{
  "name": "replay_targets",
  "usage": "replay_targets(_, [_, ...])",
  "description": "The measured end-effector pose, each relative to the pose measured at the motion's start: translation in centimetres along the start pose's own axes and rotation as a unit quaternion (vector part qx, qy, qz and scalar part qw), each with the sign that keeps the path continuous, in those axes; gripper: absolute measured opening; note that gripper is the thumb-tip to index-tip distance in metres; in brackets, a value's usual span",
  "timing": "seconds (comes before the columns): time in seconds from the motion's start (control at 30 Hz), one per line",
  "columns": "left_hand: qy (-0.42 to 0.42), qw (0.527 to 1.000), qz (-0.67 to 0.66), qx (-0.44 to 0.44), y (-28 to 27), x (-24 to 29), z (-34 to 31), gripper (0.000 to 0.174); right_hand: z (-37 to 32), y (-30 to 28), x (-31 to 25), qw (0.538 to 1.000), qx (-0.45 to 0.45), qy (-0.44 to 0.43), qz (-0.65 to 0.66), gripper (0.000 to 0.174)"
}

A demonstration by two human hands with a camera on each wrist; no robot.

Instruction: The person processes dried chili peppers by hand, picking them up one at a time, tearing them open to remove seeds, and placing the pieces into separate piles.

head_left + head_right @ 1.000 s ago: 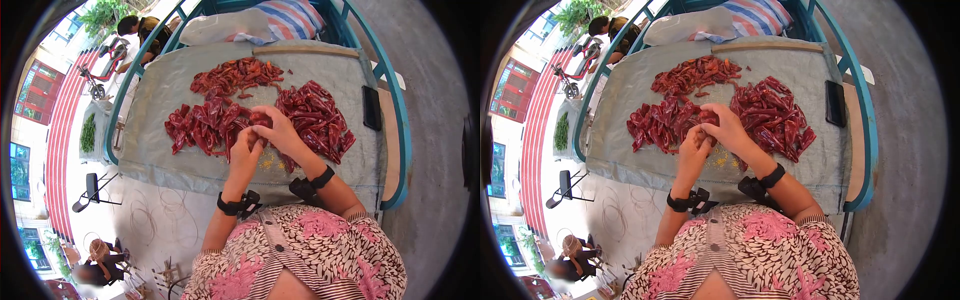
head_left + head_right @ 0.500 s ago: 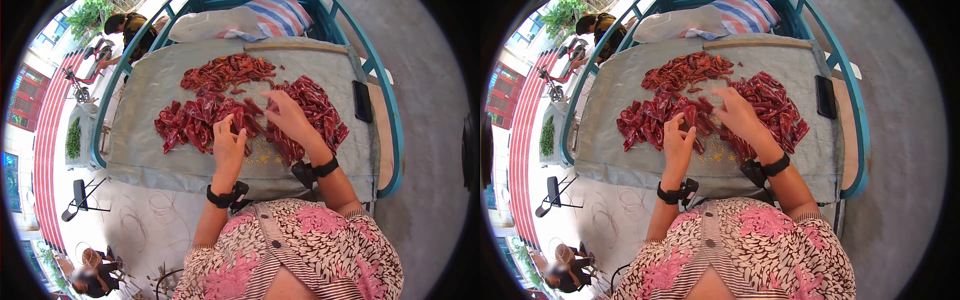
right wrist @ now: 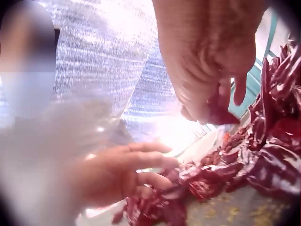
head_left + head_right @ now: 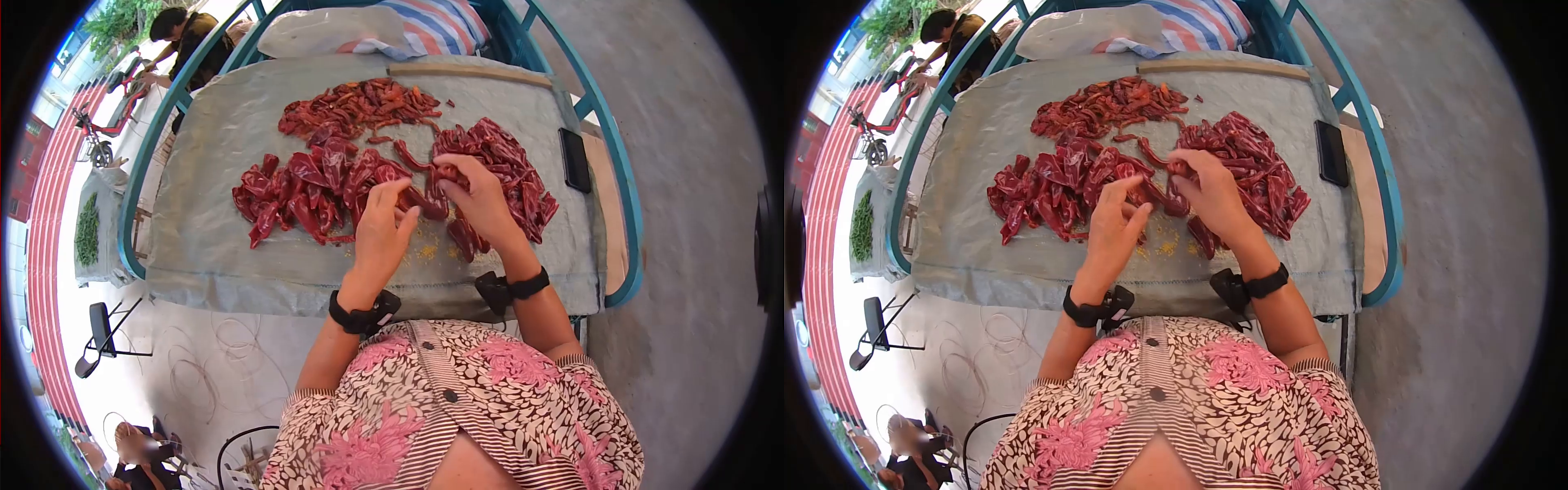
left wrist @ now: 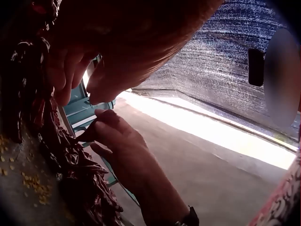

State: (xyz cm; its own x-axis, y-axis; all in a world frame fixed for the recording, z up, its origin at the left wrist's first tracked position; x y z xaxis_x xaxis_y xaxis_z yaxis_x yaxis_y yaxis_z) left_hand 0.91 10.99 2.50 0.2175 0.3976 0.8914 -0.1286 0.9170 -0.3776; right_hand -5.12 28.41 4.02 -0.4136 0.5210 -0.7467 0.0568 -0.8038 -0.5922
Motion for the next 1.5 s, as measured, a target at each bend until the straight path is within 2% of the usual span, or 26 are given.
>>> replay_targets(0.07, [0.01,0.999,-0.039,-0.012,0.5,0.4,0.4,0.044,-0.6,0.7,-0.9,0.981,-0.023,0.091,0.169,0.037])
replay_targets(0.1, [0.014,0.998,-0.06,-0.03,1.0,0.2,0.5,0.046,-1.0,1.2,-1.2,0.973,-0.048,0.082,0.211,0.038])
replay_targets(0.17, [0.046,0.995,-0.081,-0.039,1.3,0.7,0.6,0.046,-1.4,0.8,-1.8,0.966,-0.039,0.095,0.236,0.036])
replay_targets(0.2, [0.025,0.998,-0.04,-0.035,1.2,0.1,0.6,0.048,-1.6,0.7,-2.0,0.963,-0.035,0.101,0.249,0.036])
replay_targets(0.23, [0.004,1.0,0.001,-0.031,0.9,-0.7,0.6,0.05,-1.9,0.1,-1.0,0.976,0.016,0.097,0.193,0.035])
replay_targets(0.27, [-0.016,0.999,0.044,-0.026,0.4,-1.3,0.6,0.051,-2.4,-0.4,-0.9,0.99,-0.002,0.105,0.091,0.034])
replay_targets(0.3, [-0.03,0.999,0.014,-0.018,-0.1,-1.6,0.8,0.051,-3.0,-1.3,-0.9,0.994,-0.02,0.11,-0.012,0.034])
replay_targets(0.37, [-0.058,0.995,0.083,-0.008,-1.2,-2.2,1.1,0.052,-4.9,-1.9,-0.7,0.978,-0.067,0.093,-0.173,0.038])
replay_targets(0.4, [-0.073,0.991,0.117,-0.003,-1.7,-2.6,1.2,0.052,-5.6,-1.6,-0.6,0.971,-0.08,0.077,-0.212,0.04])
replay_targets(0.47, [-0.018,0.992,0.112,0.055,-2.2,-2.7,1.3,0.054,-6.9,-0.7,0.0,0.95,-0.105,0.045,-0.29,0.043])
replay_targets(0.53, [0.025,0.982,0.14,0.124,-2.6,-1.7,1.2,0.053,-7.4,0.2,1.0,0.95,-0.117,0.053,-0.284,0.046])
replay_targets(0.6, [0.005,0.993,0.097,0.063,-2.3,-1.2,1.1,0.052,-7.4,0.7,1.8,0.951,-0.117,0.076,-0.274,0.043])
replay_targets(0.67, [-0.015,0.999,0.037,0.011,-1.6,-0.6,0.8,0.051,-6.9,-0.1,1.7,0.965,-0.099,0.084,-0.228,0.039])
replay_targets(0.7, [0.011,0.999,0.042,0.0,-1.1,-0.8,0.6,0.048,-6.4,-0.5,1.4,0.971,-0.09,0.087,-0.204,0.037])
replay_targets(0.8, [-0.05,0.991,-0.082,-0.098,1.2,-1.1,-0.3,0.049,-5.2,-1.3,0.5,0.973,-0.075,0.207,-0.064,0.033])
replay_targets(0.83, [-0.064,0.987,-0.079,-0.122,1.6,-0.5,-0.6,0.052,-4.9,-1.0,0.6,0.985,-0.045,0.165,0.004,0.032])
replay_targets(0.87, [-0.059,0.985,-0.104,-0.124,2.1,-0.7,-0.8,0.053,-4.5,-0.4,0.3,0.982,-0.054,0.163,0.078,0.031])
replay_targets(0.93, [-0.048,0.979,-0.153,-0.128,2.6,-1.0,-0.9,0.054,-3.7,0.8,-0.6,0.958,-0.071,0.159,0.226,0.03])
replay_targets(0.97, [-0.066,0.987,-0.091,-0.119,2.2,-1.6,-1.0,0.055,-3.5,0.6,-0.6,0.962,-0.077,0.172,0.196,0.028])
replay_targets(1.03, [-0.073,0.994,-0.003,-0.076,0.4,-1.5,-0.5,0.056,-3.3,0.2,-0.1,0.993,-0.04,0.115,-0.01,0.031])
replay_targets(1.07, [-0.077,0.995,0.042,-0.054,-0.5,-1.5,-0.3,0.057,-3.3,0.3,0.1,0.99,-0.021,0.083,-0.114,0.032])
replay_targets(1.1, [-0.072,0.996,0.039,-0.029,-1.2,-1.4,-0.3,0.059,-3.4,0.9,0.1,0.982,-0.04,0.033,-0.18,0.033])
replay_targets(1.17, [0.058,0.991,0.099,0.064,-2.1,-1.4,0.1,0.06,-4.0,2.4,0.2,0.947,-0.075,-0.065,-0.307,0.035])
replay_targets(1.33, [-0.024,0.996,0.03,0.083,-2.6,0.0,-0.2,0.059,-4.0,3.6,1.9,0.94,-0.082,-0.06,-0.325,0.031])
replay_targets(1.43, [-0.018,0.995,0.003,0.094,-2.6,-0.3,-0.5,0.049,-4.2,2.7,1.9,0.951,-0.058,-0.065,-0.297,0.025])
replay_targets(1.5, [-0.008,0.997,-0.006,0.072,-2.4,0.3,-0.6,0.044,-4.5,1.4,1.8,0.963,-0.042,-0.06,-0.26,0.022])
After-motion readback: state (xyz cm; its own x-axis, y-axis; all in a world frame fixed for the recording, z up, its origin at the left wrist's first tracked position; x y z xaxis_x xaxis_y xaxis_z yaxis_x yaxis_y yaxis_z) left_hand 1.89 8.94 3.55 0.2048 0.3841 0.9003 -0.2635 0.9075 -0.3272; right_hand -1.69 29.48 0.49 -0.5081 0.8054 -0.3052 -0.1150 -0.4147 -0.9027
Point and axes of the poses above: each hand's wrist, its own z-axis towards the middle knuckle, its own y-axis out of the palm, x = y × z, the point moved 6 cm from there along z, towards the middle knuckle
